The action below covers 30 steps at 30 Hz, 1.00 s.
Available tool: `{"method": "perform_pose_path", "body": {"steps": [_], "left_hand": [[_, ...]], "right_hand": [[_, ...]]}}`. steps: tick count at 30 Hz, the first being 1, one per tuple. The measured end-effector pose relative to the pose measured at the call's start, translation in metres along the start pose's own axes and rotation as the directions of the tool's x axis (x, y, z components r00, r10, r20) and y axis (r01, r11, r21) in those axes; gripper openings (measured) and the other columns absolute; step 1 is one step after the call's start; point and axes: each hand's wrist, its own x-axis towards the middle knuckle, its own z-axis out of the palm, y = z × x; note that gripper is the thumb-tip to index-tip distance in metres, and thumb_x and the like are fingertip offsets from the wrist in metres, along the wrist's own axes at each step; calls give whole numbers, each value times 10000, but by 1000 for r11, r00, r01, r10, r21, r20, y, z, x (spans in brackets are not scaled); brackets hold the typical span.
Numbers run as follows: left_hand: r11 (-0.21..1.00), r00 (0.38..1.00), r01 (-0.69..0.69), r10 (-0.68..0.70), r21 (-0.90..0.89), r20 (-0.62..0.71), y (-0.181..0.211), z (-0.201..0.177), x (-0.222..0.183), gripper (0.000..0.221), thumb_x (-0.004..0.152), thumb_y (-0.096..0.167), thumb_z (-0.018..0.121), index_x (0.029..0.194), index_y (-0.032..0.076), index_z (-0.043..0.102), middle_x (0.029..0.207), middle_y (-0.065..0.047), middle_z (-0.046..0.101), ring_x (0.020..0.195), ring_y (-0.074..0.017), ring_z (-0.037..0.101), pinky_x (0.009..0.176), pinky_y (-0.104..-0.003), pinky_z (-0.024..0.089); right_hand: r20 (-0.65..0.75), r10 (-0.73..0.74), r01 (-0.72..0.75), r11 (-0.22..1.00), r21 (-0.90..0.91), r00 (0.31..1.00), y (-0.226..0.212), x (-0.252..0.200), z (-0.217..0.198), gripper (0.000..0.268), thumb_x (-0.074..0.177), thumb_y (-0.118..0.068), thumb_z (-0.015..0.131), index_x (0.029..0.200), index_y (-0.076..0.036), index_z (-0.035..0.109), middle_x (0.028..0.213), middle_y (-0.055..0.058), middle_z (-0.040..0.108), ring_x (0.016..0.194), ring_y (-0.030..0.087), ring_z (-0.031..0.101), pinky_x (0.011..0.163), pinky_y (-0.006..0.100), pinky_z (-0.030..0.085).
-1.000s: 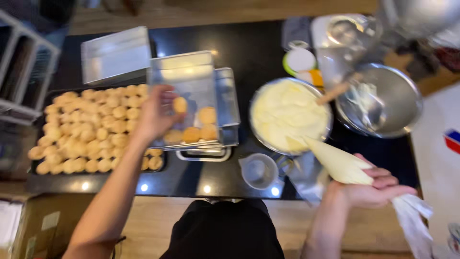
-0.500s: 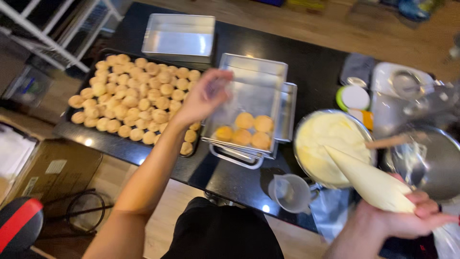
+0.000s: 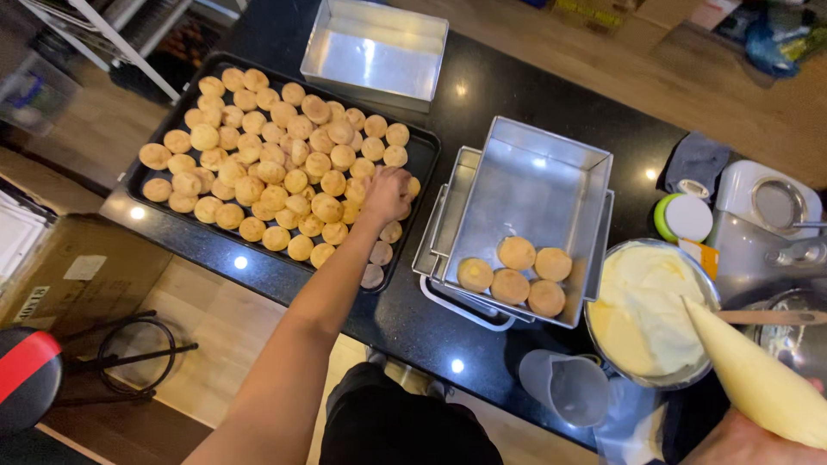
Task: The person fills small round pastries with cream using a piping bag. They pick each pastry from a tray, pipe cream into it, and place it into a metal container.
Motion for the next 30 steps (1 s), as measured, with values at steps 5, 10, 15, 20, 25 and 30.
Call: {"method": "perform_pose_path", "body": {"steps": [5, 10, 15, 20, 25, 30], "left_hand": [[1000, 996, -16, 14, 24, 89, 7, -35, 4, 446, 712, 281, 891, 1088, 115, 717, 1103, -72, 696, 1134, -309, 548, 936, -531, 349], [997, 988, 16, -28, 79, 153, 1, -70, -4, 353, 751, 293, 866, 1038, 136, 734, 966, -27, 714, 1126, -290, 553, 960, -501, 338], [995, 996, -42, 36, 86, 78, 6, -61, 2, 326, 724, 186, 823, 1031, 113, 741, 1004, -60, 699, 1076, -298, 563, 913, -494, 347], [973, 975, -224, 223, 56, 19, 1, -20, 12, 311, 707, 220, 816, 991, 106, 759, 987, -92, 703, 1032, -304, 578, 859, -501, 344], [973, 990, -134, 140, 186, -15, -24, 38, 20, 159, 819, 152, 705, 932, 211, 800, 866, -40, 719, 954, -243, 628, 867, -501, 348], [908, 955, -224, 277, 354, -107, -36, 49, 26, 189, 774, 183, 712, 898, 290, 806, 802, -22, 713, 903, -250, 630, 829, -554, 355]], "right_hand": [[-82, -68, 64, 996, -61, 994, -21, -16, -15, 356, 1062, -377, 514, 802, -143, 450, 772, 45, 466, 750, 272, 503, 867, 491, 541], [-137, -116, 105, 991, -88, 984, -36, -33, -24, 353, 1023, -409, 519, 796, -147, 454, 777, 53, 478, 753, 293, 511, 855, 519, 547], [-169, -146, 135, 988, -70, 975, -38, -41, -37, 355, 984, -441, 525, 790, -151, 459, 782, 61, 490, 755, 313, 520, 843, 546, 553], [-134, -136, 134, 991, -24, 982, -35, -46, -47, 362, 945, -472, 530, 784, -155, 463, 787, 70, 502, 757, 333, 528, 832, 574, 558], [-271, -56, 62, 998, 14, 961, -42, -45, -33, 464, 955, -548, 421, 726, -145, 431, 753, 99, 531, 797, 381, 572, 875, 646, 602], [-415, -15, 36, 998, 42, 910, -33, -66, 14, 574, 955, -587, 287, 713, -105, 483, 734, 131, 608, 874, 415, 635, 1007, 645, 587]]}}
